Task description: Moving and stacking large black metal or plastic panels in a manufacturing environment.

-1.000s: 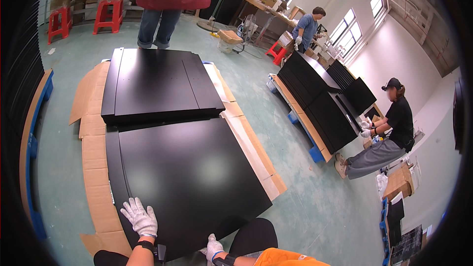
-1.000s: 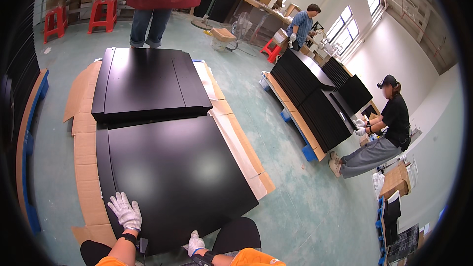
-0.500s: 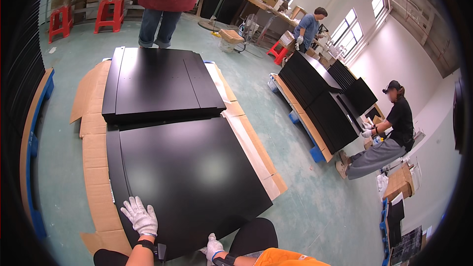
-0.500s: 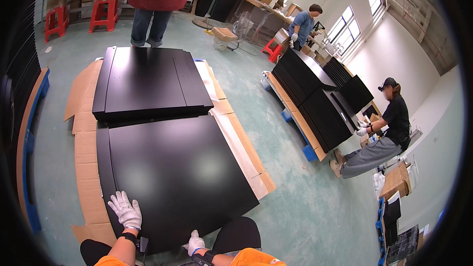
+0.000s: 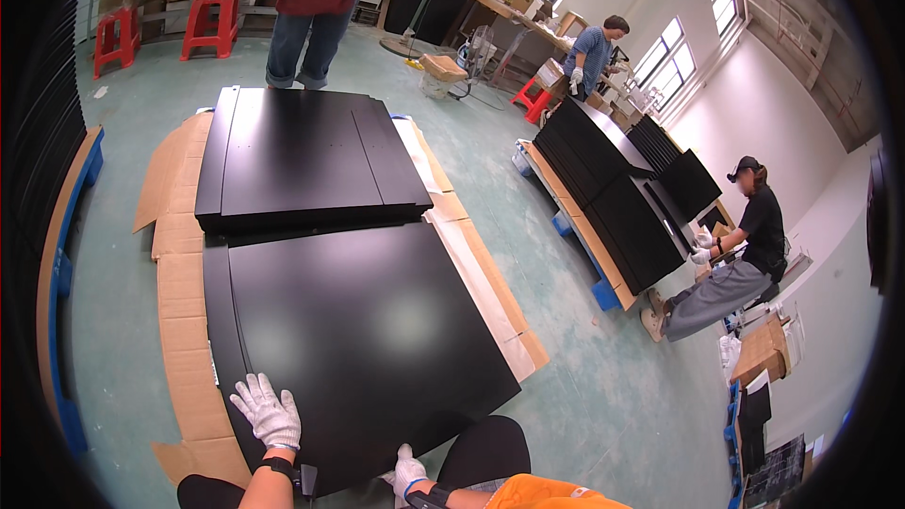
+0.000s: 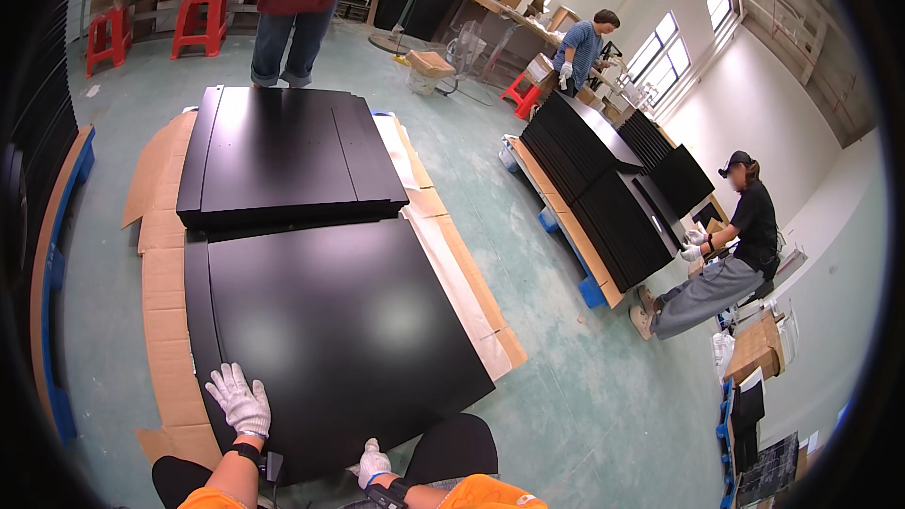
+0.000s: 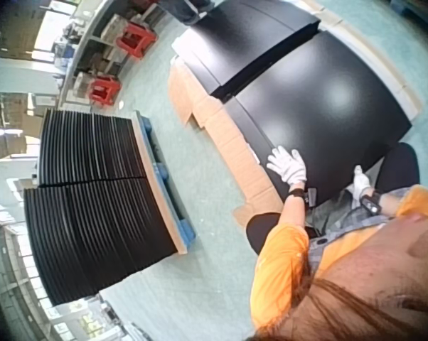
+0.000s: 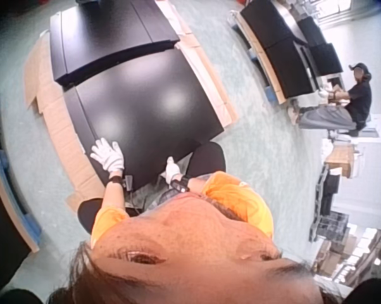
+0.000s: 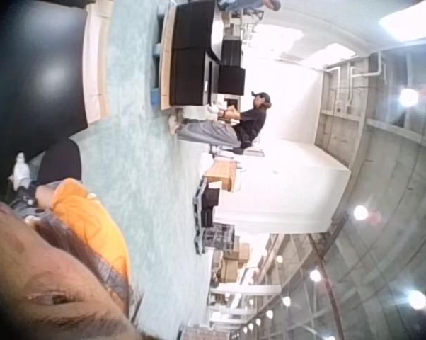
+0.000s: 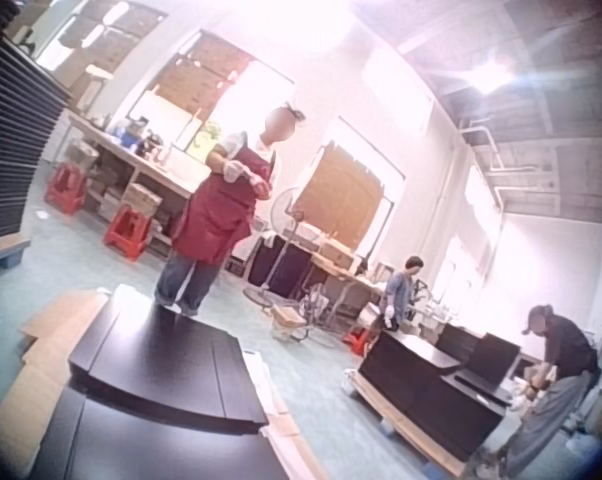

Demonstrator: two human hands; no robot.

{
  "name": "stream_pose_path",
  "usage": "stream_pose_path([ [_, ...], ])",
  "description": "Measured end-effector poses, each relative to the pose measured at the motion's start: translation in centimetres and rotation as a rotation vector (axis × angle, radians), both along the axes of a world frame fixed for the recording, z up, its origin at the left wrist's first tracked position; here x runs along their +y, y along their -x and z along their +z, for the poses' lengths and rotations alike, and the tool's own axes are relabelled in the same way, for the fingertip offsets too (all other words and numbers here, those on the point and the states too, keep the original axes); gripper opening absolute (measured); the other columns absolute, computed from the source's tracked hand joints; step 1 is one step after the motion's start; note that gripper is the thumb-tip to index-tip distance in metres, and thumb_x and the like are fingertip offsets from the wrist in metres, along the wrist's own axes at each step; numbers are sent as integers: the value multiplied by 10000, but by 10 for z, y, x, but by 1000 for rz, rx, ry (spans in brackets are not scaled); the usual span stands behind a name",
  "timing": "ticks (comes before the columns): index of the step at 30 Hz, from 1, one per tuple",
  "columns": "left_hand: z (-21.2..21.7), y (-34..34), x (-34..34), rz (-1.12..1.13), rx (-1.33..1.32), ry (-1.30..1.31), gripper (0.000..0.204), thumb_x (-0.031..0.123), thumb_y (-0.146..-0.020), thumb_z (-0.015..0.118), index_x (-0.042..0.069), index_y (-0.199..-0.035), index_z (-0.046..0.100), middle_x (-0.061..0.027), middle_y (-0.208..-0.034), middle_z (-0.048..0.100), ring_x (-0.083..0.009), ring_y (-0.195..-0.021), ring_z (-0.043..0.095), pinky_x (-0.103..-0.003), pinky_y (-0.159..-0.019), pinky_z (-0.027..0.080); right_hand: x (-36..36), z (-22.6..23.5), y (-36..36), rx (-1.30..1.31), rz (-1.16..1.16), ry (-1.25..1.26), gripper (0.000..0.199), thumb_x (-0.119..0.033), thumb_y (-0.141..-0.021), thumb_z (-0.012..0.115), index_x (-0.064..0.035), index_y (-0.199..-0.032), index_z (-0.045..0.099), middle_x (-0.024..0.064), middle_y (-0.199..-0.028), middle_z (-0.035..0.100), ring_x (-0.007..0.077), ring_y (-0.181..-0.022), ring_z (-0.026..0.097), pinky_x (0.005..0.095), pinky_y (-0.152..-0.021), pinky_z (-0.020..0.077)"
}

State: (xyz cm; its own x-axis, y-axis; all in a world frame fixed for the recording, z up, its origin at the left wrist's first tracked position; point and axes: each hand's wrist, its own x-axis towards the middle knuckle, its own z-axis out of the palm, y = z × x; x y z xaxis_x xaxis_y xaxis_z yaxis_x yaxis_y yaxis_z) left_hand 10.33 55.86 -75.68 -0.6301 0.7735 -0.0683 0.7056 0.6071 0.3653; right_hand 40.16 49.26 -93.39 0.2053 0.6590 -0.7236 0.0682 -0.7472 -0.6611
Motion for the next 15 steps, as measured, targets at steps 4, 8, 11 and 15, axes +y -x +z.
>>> stream_pose_path([
  [4,2,0,1,-4,-12,24,624,344,-915,463,-14,-1415,356,-177,-1509,291,-397,-1430,127,-529,-1171,2,-2,-3,2,46,-55,-61,500,-416,-945,498,5,-1215,502,155,-1155,599,339,-905,652,473,-625,596],
  [8,4,0,1,0,-13,25,625,342,-916,462,-13,-1418,352,-177,-1511,288,-396,-1431,124,-529,-1171,0,-3,-9,2,20,-108,-31,492,-407,-948,495,0,-1223,491,158,-1164,588,345,-902,650,488,-620,594],
  [11,5,0,1,-3,-16,22,626,343,-916,464,-12,-1419,350,-177,-1514,284,-394,-1433,119,-528,-1171,-3,-1,-5,1,69,-144,-28,485,-399,-955,485,5,-1224,489,165,-1171,583,346,-921,645,487,-643,594],
  [15,6,0,0,-3,-32,31,632,346,-916,465,-11,-1423,344,-176,-1518,277,-391,-1436,111,-526,-1171,-8,1,13,2,94,-17,-109,490,-400,-962,473,12,-1225,490,166,-1158,596,342,-960,639,474,-684,597],
])
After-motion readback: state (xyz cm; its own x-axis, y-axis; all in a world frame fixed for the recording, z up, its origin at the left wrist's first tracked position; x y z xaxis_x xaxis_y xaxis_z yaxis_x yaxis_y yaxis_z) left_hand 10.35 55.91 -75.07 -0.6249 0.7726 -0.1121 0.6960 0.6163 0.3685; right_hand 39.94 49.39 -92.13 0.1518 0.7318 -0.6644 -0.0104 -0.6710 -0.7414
